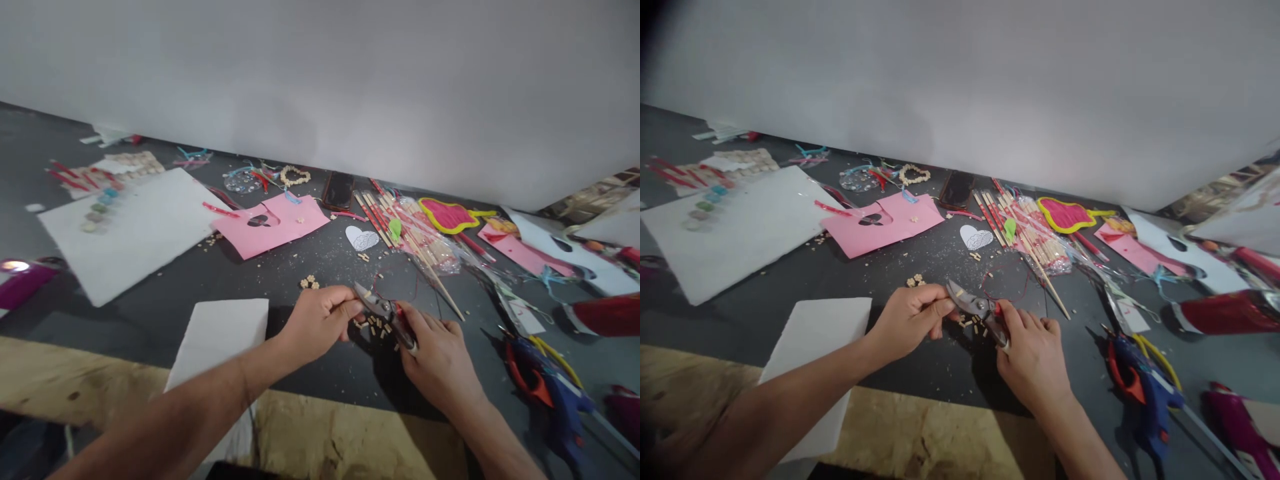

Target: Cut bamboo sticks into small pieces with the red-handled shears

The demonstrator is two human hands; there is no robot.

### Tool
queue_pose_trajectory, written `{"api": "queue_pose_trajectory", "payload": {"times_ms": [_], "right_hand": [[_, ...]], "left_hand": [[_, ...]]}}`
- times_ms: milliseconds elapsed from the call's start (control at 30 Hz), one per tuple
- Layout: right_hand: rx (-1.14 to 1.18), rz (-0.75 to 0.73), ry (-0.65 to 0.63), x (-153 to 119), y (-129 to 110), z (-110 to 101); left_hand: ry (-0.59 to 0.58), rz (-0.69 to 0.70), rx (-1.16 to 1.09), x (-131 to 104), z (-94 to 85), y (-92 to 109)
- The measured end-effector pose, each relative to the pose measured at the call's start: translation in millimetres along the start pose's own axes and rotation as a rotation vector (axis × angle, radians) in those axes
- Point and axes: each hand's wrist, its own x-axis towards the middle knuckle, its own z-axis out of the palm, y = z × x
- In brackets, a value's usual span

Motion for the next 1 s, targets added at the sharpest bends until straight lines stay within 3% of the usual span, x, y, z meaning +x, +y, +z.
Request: {"api": "queue_pose_trajectory", "payload": {"times_ms": [167,400,567,800,1000], "right_hand": [[0.064,-0.033,-0.044,-1,1,-3],[0.104,-0.012,-0.111,-1,1,-4],[0.011,0.05,-0.036,1,1,2],[-0.033,0.011,0.015,2,5,6],[-0.002,-0.01,0.011,0,0,4]], "left_hand": [[0.025,0.092,0.05,-5,1.8,-3],[0.017,0.093,-0.014,-3,2.7,-5],[-0.027,0.075,-0.076,-1,3.2,-6],[-0.1,0.013,-0.17,0,4.1,-10],[-0.09,0.002,-0.195,-2,3.4,-7]]}}
